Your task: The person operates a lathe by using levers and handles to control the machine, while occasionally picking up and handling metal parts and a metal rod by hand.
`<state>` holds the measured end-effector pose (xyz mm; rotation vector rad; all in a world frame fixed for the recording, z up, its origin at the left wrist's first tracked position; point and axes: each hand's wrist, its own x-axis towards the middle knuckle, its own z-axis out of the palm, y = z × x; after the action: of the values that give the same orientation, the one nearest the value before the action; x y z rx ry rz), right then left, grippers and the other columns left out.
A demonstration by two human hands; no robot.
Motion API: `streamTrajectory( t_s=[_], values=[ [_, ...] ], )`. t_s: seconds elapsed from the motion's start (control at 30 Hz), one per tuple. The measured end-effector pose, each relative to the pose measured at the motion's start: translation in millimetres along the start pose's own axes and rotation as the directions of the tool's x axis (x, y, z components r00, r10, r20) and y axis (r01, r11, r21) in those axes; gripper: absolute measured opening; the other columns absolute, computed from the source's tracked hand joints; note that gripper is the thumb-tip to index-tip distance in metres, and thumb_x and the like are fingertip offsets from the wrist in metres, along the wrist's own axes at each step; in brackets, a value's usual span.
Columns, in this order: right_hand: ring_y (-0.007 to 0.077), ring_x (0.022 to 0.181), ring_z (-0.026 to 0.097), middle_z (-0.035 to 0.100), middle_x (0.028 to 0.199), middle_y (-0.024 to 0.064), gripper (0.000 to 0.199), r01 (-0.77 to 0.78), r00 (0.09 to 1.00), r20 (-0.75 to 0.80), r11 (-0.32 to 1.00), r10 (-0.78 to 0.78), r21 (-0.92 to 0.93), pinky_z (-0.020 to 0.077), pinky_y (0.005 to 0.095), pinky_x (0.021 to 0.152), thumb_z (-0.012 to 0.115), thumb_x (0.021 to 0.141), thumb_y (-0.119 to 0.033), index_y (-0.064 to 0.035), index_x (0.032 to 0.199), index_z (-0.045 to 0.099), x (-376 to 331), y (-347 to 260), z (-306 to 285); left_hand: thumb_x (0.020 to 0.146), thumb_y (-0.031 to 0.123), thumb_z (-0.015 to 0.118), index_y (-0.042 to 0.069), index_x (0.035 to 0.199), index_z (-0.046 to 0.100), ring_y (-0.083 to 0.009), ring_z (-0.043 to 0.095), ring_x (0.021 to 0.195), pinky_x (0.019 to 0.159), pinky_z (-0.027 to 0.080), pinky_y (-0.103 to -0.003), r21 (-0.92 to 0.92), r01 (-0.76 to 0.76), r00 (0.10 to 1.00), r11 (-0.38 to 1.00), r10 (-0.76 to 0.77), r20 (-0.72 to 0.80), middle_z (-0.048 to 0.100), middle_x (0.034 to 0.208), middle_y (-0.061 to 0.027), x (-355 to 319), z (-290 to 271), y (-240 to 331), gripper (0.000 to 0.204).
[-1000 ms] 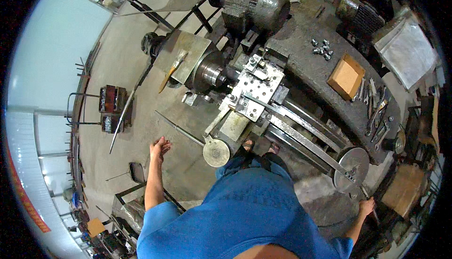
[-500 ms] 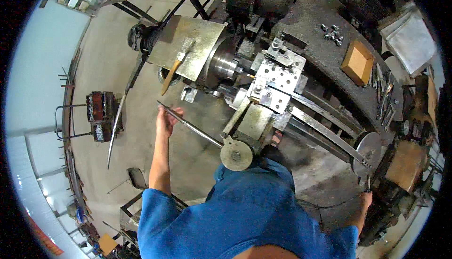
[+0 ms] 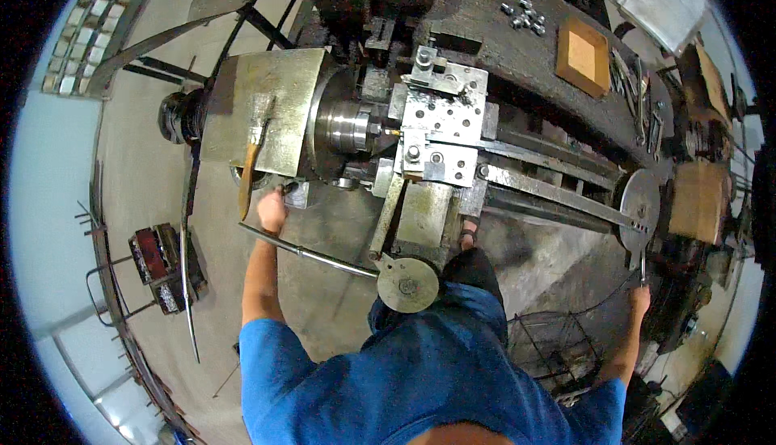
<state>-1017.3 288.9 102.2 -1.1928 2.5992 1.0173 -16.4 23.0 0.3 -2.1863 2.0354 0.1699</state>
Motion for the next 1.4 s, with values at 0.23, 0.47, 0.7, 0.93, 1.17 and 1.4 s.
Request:
streamTrajectory(
  t_s=[0.23,0.47,0.7,0.93,1.17,1.4],
  values=[
    [0.0345,0.09,0.056,0.059,0.096,0.02,0.05,-0.181,0.975,-0.061,0.923,0.214,0.34,0.045,0.0406,0.078,0.059,0.067,-0.026,-0.0002,0.109,0.05,-4.2,-10.2,-6.3,0.07,0.023,0.063,0.011,0.109,0.052,-0.032,0.06,0.078,0.065,0.048,-0.044,-0.096,0.171,0.984,0.981,-0.175,-0.033,0.061,0.089,-0.0147,-41.2,-9.8,-14.1,0.043],
    [0.0327,0.085,0.059,0.061,0.087,0.0183,0.035,-0.184,0.979,-0.007,0.894,0.205,0.409,0.0445,0.0388,0.074,0.058,0.067,-0.023,-0.0035,0.096,0.058,-22.8,67.0,70.2,0.081,0.035,0.055,-0.007,0.112,0.041,-0.0268,0.062,0.059,0.053,0.051,-0.035,-0.95,0.295,0.774,-0.106,-0.556,0.302,0.061,0.085,-0.0209,-116.3,-88.3,2.4,0.053],
    [0.0365,0.087,0.057,0.059,0.094,0.0216,0.039,-0.182,0.978,0.025,0.801,0.205,0.571,0.0446,0.0417,0.076,0.054,0.07,-0.026,-0.0021,0.101,0.056,-35.1,93.4,121.7,0.079,0.011,0.054,-0.013,0.085,0.046,-0.0263,0.056,0.044,0.039,0.049,-0.035,-0.957,0.085,0.622,-0.279,-0.735,0.27,0.057,0.063,-0.0187,-83.3,-102.8,83.3,0.026],
    [0.0386,0.092,0.054,0.057,0.1,0.0222,0.038,-0.221,0.969,0.031,0.795,0.247,0.564,0.0437,0.0445,0.077,0.052,0.072,-0.022,-0.003,0.105,0.054,-86.9,81.1,107.3,0.073,-0.005,0.042,-0.011,0.069,0.044,-0.0242,0.053,0.04,0.036,0.049,-0.035,-0.965,0.048,0.455,-0.257,-0.855,0.25,0.053,0.057,-0.0166,-67.3,-100.9,101.6,0.008],
    [0.0349,0.1,0.053,0.055,0.106,0.0214,0.037,-0.422,0.905,0.207,0.722,0.372,0.548,0.0426,0.0416,0.083,0.047,0.073,-0.021,-0.0048,0.106,0.053,-110.7,55.2,69.0,0.071,-0.008,0.039,-0.011,0.073,0.043,-0.0222,0.052,0.04,0.035,0.047,-0.033,-0.966,0.018,0.455,-0.26,-0.858,0.239,0.052,0.057,-0.0159,-69.3,-93.2,99.9,0.005],
    [0.0351,0.101,0.052,0.056,0.106,0.0187,0.038,-0.473,0.88,0.238,0.703,0.412,0.531,0.0425,0.041,0.083,0.049,0.071,-0.022,-0.0051,0.105,0.053,-128.5,38.5,61.0,0.073,-0.007,0.041,-0.009,0.076,0.043,-0.0189,0.05,0.039,0.036,0.046,-0.031,-0.961,0.0,0.454,-0.276,-0.856,0.246,0.053,0.057,-0.015,-62.5,-81.2,91.9,0.005]
  ],
)
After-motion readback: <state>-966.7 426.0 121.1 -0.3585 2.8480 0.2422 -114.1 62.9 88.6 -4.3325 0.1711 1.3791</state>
